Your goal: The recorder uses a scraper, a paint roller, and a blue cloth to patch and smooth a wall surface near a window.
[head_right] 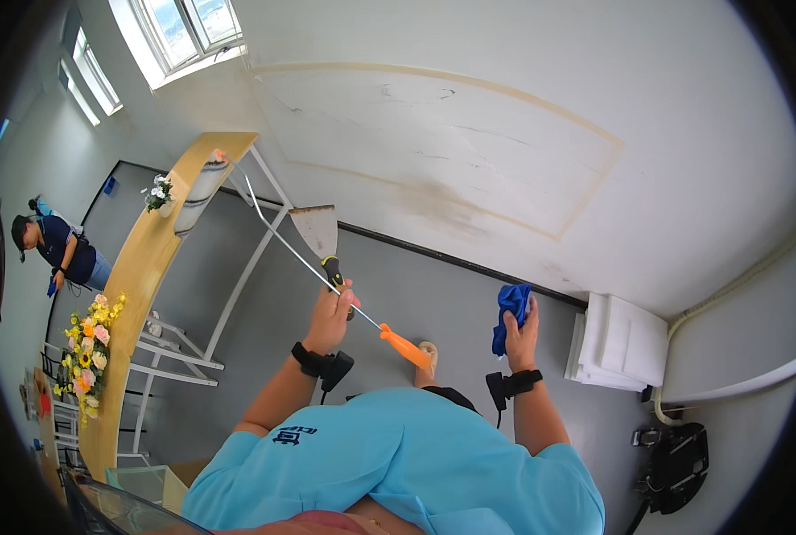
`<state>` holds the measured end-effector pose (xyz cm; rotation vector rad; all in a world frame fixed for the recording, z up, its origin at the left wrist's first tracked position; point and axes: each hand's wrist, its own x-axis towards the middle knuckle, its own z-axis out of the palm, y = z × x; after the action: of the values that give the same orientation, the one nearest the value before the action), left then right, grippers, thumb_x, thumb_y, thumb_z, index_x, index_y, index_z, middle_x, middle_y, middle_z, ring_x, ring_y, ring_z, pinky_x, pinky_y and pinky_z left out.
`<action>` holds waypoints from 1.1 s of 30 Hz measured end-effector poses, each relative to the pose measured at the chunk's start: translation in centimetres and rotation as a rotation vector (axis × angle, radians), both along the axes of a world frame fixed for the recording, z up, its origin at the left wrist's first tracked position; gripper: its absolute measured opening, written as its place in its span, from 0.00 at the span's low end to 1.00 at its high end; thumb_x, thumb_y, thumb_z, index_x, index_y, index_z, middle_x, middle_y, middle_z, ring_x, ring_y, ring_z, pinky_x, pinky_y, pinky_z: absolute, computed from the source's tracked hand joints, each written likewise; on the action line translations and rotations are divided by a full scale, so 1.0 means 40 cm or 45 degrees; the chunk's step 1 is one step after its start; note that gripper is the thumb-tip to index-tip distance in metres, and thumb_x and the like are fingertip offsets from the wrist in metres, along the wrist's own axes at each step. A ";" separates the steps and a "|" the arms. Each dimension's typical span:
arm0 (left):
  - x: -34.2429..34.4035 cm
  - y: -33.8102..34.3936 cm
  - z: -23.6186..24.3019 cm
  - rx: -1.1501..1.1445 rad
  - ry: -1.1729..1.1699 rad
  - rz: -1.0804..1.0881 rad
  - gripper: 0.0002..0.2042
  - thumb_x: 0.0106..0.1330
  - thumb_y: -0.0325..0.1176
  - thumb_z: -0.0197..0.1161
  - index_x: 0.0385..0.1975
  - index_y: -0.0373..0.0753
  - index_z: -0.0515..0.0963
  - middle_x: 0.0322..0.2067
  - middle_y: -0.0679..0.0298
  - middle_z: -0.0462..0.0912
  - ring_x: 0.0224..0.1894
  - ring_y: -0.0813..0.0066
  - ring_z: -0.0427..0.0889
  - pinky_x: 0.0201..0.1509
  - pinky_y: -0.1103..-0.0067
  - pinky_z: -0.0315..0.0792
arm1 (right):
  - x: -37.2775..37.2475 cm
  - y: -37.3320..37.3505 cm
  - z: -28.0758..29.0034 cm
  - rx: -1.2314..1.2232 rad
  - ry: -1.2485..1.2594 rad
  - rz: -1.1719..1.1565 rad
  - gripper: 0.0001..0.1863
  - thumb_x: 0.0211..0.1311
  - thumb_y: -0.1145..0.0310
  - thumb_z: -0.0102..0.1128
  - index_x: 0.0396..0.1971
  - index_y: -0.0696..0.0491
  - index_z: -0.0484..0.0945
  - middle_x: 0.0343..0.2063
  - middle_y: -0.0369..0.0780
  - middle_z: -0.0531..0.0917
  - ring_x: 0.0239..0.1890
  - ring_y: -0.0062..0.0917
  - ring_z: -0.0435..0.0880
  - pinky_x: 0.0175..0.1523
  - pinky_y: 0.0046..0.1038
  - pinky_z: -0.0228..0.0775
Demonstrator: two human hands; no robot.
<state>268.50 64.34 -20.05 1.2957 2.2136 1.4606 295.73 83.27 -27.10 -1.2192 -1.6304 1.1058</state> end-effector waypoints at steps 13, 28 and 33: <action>-0.179 0.264 0.028 0.082 -0.122 -0.132 0.12 0.62 0.35 0.40 0.36 0.33 0.65 0.26 0.65 0.70 0.28 0.81 0.67 0.34 0.83 0.63 | -0.353 0.166 0.100 -0.027 -0.242 1.452 0.19 0.47 0.56 0.53 0.38 0.51 0.74 0.45 0.51 0.62 0.44 0.41 0.67 0.49 0.30 0.60; -0.312 0.346 -0.021 0.056 -0.063 -0.185 0.12 0.61 0.38 0.42 0.32 0.35 0.68 0.25 0.65 0.70 0.29 0.80 0.67 0.34 0.82 0.62 | -0.549 0.077 0.028 0.245 -0.403 1.053 0.13 0.39 0.65 0.59 0.24 0.57 0.72 0.41 0.50 0.67 0.34 0.41 0.72 0.38 0.33 0.66; -0.408 0.283 -0.022 -0.194 -0.079 -0.350 0.13 0.61 0.39 0.45 0.28 0.37 0.72 0.29 0.62 0.69 0.31 0.79 0.66 0.34 0.82 0.62 | -0.609 0.020 -0.008 0.210 -0.317 0.953 0.12 0.38 0.66 0.59 0.22 0.58 0.71 0.38 0.48 0.68 0.31 0.40 0.73 0.35 0.32 0.67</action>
<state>252.20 75.67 -20.91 1.4159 1.9709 1.1911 271.35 84.08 -27.41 -0.6521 -2.4216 1.2451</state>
